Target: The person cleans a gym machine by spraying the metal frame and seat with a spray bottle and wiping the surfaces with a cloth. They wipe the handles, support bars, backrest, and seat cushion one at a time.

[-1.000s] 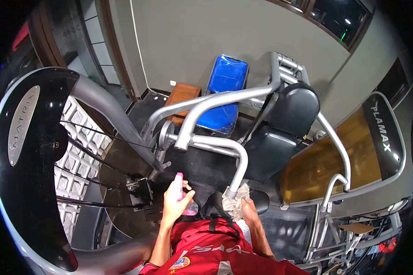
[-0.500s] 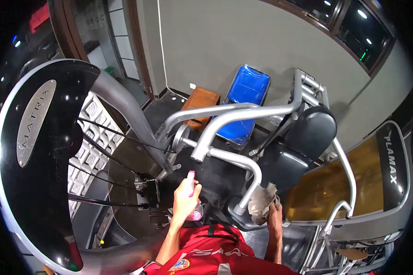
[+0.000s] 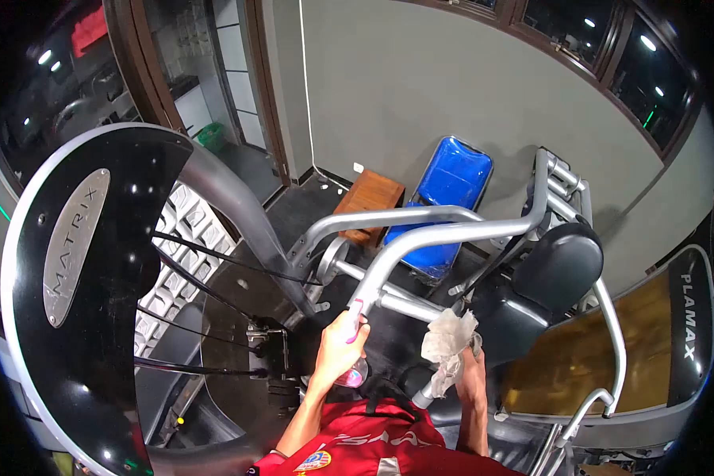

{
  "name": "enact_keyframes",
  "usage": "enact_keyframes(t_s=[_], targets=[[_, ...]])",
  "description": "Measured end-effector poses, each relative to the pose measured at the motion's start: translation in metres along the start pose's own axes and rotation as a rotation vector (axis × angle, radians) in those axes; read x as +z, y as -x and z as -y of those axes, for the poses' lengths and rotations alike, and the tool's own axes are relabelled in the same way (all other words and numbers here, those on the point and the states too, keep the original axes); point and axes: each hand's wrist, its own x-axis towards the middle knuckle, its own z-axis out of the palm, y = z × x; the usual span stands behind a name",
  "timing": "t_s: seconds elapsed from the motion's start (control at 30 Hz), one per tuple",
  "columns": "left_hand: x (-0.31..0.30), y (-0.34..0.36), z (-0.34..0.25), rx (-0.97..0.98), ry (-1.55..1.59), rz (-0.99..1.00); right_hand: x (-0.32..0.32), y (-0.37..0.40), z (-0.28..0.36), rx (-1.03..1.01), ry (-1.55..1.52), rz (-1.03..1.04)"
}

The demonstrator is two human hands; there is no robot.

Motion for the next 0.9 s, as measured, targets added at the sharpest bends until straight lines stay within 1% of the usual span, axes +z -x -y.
enact_keyframes(t_s=[0.1, 0.17, 0.23, 0.3, 0.33, 0.37, 0.4, 0.43, 0.47, 0.5, 0.53, 0.57, 0.63, 0.7, 0.77, 0.83, 0.87, 0.9], targets=[[-0.001, -0.012, -0.008, 0.0, -0.04, 0.039, 0.009, -0.009, 0.001, 0.008, -0.085, 0.018], [-0.003, -0.019, -0.014, 0.021, 0.055, 0.1, 0.028, -0.017, 0.002, -0.052, -0.106, -0.034], [-0.008, -0.023, -0.027, 0.036, 0.106, 0.111, 0.038, -0.03, -0.01, -0.086, -0.117, -0.026], [-0.015, -0.03, -0.03, 0.06, 0.155, 0.121, 0.061, -0.045, -0.03, -0.429, 0.371, -0.504], [-0.02, -0.033, -0.033, 0.065, 0.183, 0.112, 0.093, -0.033, -0.006, -0.598, 0.249, -0.351], [-0.024, -0.035, -0.036, 0.073, 0.213, 0.099, 0.095, -0.054, -0.034, -0.841, 0.344, -0.368], [-0.028, -0.04, -0.035, 0.084, 0.197, 0.074, 0.104, -0.064, -0.038, -1.114, 0.427, -0.21], [-0.035, -0.045, -0.03, 0.066, 0.172, 0.078, 0.116, -0.073, -0.031, -1.255, 0.531, -0.021], [-0.045, -0.053, -0.021, 0.141, 0.111, 0.063, 0.128, -0.076, -0.026, -1.228, 0.734, 0.175], [-0.05, -0.061, -0.015, 0.216, 0.052, 0.052, 0.131, -0.087, -0.044, -1.024, 0.894, 0.341], [-0.043, -0.057, -0.039, 0.212, 0.205, -0.104, 0.137, -0.092, -0.053, -1.056, 1.143, 0.406], [-0.05, -0.067, -0.027, 0.229, 0.14, -0.135, 0.142, -0.095, -0.06, -1.075, 1.394, 0.468], [-0.058, -0.078, -0.023, 0.271, 0.11, -0.158, 0.148, -0.092, -0.057, -1.103, 1.387, 0.48], [-0.062, -0.08, -0.027, 0.286, 0.091, -0.144, 0.141, -0.103, -0.048, -1.131, 1.396, 0.5], [-0.064, -0.076, -0.035, 0.268, 0.121, -0.13, 0.136, -0.118, -0.033, -1.092, 1.291, 0.533], [-0.069, -0.075, -0.024, 0.245, 0.138, -0.039, 0.13, -0.139, -0.01, -1.084, 1.246, 0.435], [-0.069, -0.073, -0.023, 0.215, 0.17, -0.021, 0.128, -0.152, -0.002, -1.061, 1.274, 0.363], [-0.068, -0.071, -0.022, 0.187, 0.204, -0.003, 0.12, -0.176, -0.006, -1.129, 1.375, 0.251]])
